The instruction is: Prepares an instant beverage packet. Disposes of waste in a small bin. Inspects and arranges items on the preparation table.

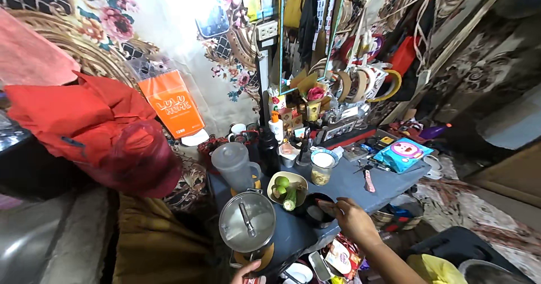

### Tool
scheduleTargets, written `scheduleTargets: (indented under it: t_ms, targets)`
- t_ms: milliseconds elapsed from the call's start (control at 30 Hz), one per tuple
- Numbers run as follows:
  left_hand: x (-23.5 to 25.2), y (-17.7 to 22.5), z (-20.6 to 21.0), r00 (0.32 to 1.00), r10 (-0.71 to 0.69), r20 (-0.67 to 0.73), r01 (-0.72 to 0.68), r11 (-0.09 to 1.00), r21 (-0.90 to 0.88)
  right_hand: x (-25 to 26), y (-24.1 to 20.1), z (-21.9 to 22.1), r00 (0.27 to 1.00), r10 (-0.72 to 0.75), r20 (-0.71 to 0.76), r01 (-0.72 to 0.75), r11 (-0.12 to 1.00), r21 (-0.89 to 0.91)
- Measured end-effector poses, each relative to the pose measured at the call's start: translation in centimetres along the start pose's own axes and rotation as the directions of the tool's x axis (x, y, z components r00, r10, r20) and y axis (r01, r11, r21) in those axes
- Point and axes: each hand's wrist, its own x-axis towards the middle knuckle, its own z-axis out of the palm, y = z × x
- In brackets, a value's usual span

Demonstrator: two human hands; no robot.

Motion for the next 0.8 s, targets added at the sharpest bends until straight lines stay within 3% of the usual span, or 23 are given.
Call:
scheduleTargets:
  t_ms: [100, 400, 533, 633, 733, 800]
  targets:
    - [0.2, 0.7, 0.4, 1.000, 0.029, 0.012, -0.029, 1.000, -0.002, -0.3, 0.4, 0.1, 1.000, -0.009, 0.018, 0.008, 0.999, 0.037]
    - [0.5, 1.6, 0.9, 0.987, 0.135, 0.091, -0.140, 0.989, 0.051, -0.6, 0.7, 0.1, 0.980, -0.127, -0.151, 0.139, 0.987, 0.075]
    - [0.6, 2.0, 0.8, 0.979, 0.174, 0.106, -0.183, 0.980, 0.079, -0.4, 0.3, -0.1, 0.996, -0.088, -0.031, 0.087, 0.996, -0.012]
    - [0.6, 1.9, 0.7, 0.983, 0.156, 0.098, -0.164, 0.983, 0.085, -0.2, 0.1, 0.0, 0.989, -0.101, -0.107, 0.100, 0.995, -0.008]
    - [0.4, 1.7, 0.5, 0.988, 0.123, 0.090, -0.130, 0.989, 0.075, 0.1, -0.4, -0.4, 0.999, -0.024, 0.036, 0.027, 0.996, -0.080]
    - [0.5, 1.5, 0.5, 0.992, 0.087, 0.095, -0.091, 0.995, 0.039, 0.2, -0.7, -0.4, 0.999, -0.044, -0.002, 0.043, 0.996, -0.079]
